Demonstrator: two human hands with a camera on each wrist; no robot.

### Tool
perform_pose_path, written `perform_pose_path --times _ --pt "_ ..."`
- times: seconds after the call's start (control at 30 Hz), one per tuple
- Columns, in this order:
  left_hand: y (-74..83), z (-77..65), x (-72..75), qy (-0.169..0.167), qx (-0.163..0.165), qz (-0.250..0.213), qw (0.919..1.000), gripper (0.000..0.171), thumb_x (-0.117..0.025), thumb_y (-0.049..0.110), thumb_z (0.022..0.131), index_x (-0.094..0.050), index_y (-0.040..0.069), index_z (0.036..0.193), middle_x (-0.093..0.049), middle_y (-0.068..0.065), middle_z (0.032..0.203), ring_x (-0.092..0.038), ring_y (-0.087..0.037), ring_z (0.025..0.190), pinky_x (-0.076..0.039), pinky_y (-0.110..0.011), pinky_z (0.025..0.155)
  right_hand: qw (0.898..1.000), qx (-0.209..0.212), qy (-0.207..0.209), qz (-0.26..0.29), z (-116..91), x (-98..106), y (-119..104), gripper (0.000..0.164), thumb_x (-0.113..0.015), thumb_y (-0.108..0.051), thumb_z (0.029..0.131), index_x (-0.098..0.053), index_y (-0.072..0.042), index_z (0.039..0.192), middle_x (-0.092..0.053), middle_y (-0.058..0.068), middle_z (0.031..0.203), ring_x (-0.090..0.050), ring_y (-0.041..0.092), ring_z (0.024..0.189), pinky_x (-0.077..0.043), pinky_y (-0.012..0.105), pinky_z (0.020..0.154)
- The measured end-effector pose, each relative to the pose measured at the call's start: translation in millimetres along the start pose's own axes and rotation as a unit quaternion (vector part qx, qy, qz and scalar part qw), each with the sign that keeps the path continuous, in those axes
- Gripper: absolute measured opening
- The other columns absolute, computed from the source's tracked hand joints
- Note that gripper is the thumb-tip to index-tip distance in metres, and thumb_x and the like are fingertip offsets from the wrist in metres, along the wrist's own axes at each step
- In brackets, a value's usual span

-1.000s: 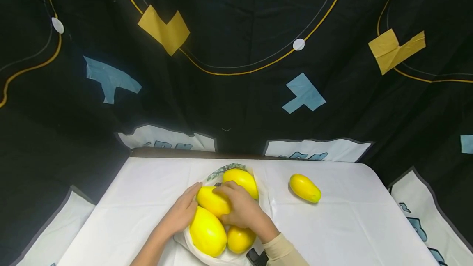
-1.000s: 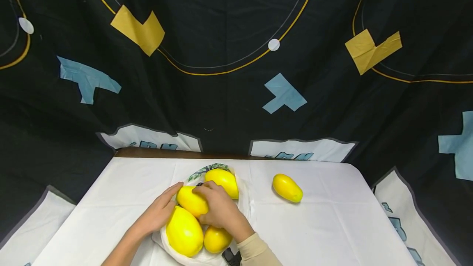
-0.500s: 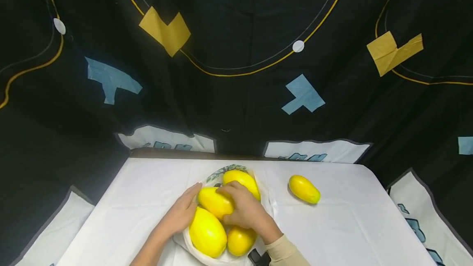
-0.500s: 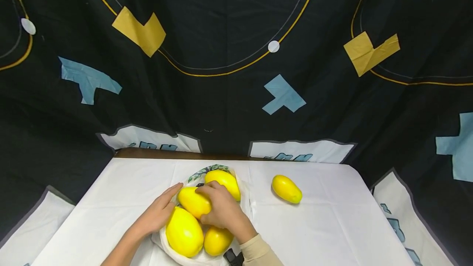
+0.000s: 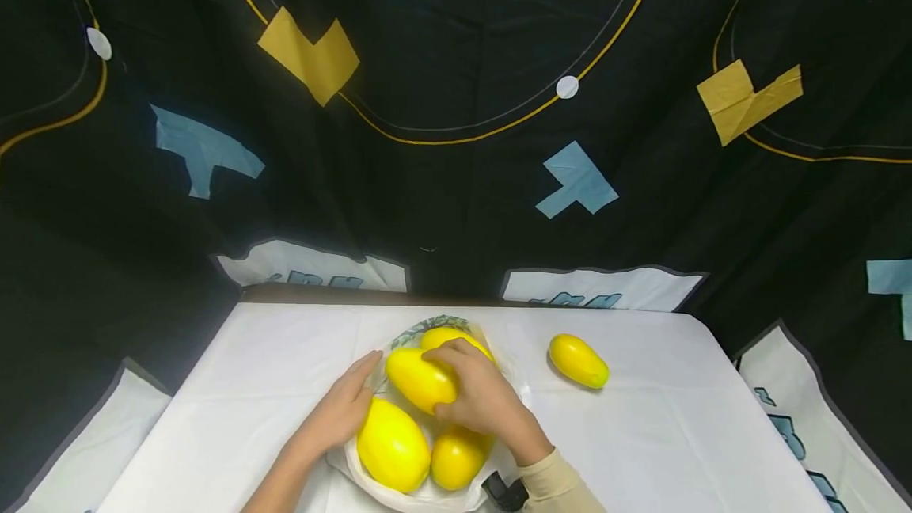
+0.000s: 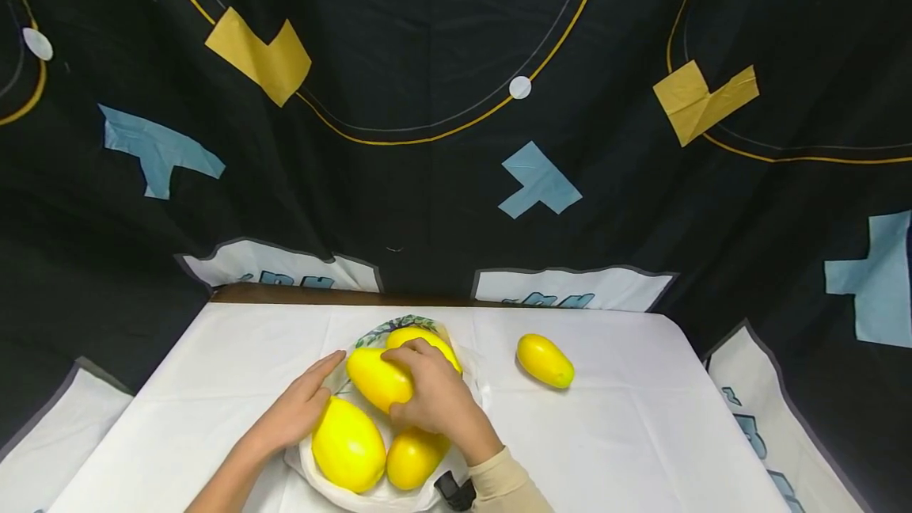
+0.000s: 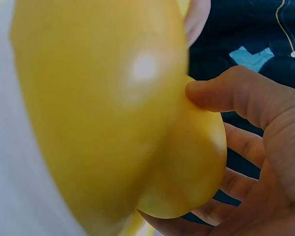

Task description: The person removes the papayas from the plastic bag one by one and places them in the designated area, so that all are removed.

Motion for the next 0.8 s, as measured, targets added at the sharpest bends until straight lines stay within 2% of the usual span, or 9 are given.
perform_pose_path --times 0.37,0.8 --pt "0.3 0.2 0.1 -0.003 -0.008 -0.002 1.0000 0.052 -0.039 0.004 0.099 -0.031 0.000 0.151 -0.027 -0.020 0.156 -0.022 -0.038 0.144 -0.017 -0.054 0.116 0.999 -0.007 0.035 0.011 -7.0 20.2 3.2 0.067 -0.086 -0.021 0.065 -0.062 -0.021 0.128 -0.053 -0.008 0.127 -0.054 0.014 0.113 -0.049 0.038 0.097" --pt "1.4 -0.6 1.0 -0.006 0.000 0.005 1.0000 0.053 -0.038 0.005 0.099 -0.030 0.001 0.152 -0.026 -0.019 0.157 -0.022 -0.039 0.144 -0.017 -0.055 0.115 0.997 -0.022 0.077 0.014 -18.2 44.7 9.8 0.066 -0.085 -0.016 0.066 -0.062 -0.020 0.128 -0.054 -0.006 0.127 -0.055 0.016 0.114 -0.049 0.038 0.098"
Point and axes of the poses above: each hand's wrist, its own z-axis towards the middle knuckle, its own x-axis out of the back of the hand, y = z × x, the point moved 1 cm from there along z, towards the middle knuckle
